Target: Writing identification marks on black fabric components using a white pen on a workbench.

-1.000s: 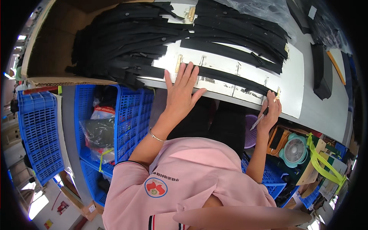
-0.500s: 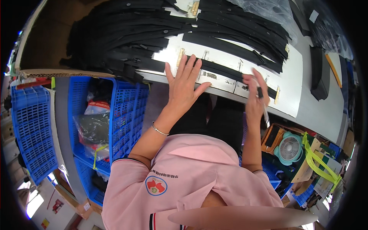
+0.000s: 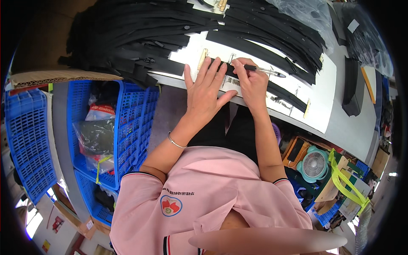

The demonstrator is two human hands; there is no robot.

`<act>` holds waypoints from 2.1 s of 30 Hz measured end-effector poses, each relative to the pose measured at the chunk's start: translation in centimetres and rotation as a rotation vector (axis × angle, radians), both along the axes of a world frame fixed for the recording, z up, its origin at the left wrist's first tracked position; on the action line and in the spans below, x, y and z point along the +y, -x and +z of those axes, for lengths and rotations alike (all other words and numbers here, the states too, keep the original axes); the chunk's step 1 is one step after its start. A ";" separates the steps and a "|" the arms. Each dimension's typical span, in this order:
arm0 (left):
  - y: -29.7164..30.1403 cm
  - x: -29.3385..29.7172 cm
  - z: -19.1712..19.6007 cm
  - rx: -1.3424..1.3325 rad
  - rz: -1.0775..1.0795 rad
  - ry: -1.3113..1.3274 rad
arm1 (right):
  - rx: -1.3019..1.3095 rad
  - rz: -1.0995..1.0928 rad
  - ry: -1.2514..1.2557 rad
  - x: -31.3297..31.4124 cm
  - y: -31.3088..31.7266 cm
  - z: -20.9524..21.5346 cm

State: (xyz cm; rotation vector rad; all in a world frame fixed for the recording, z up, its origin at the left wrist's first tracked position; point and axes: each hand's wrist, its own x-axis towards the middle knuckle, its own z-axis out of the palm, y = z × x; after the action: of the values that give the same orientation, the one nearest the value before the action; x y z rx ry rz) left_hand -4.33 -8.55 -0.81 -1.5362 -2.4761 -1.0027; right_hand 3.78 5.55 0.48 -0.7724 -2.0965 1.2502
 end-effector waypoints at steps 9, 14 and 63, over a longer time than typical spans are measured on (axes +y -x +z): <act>0.0 0.1 -0.3 0.022 0.004 -0.022 | 0.001 -0.045 -0.158 -0.1 0.4 -0.2; 0.0 0.2 -0.1 0.027 0.006 -0.008 | 0.065 0.055 0.102 -0.1 -0.2 0.2; -5.4 4.5 0.8 -0.013 -0.279 0.042 | 0.157 -0.248 -0.049 3.7 -8.1 -0.3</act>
State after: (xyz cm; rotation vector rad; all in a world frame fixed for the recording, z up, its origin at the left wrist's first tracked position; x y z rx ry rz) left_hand 1.02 -4.05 -0.03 -1.9350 -2.3486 -1.0022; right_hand 11.86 9.27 0.16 -0.8544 -1.8367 1.0842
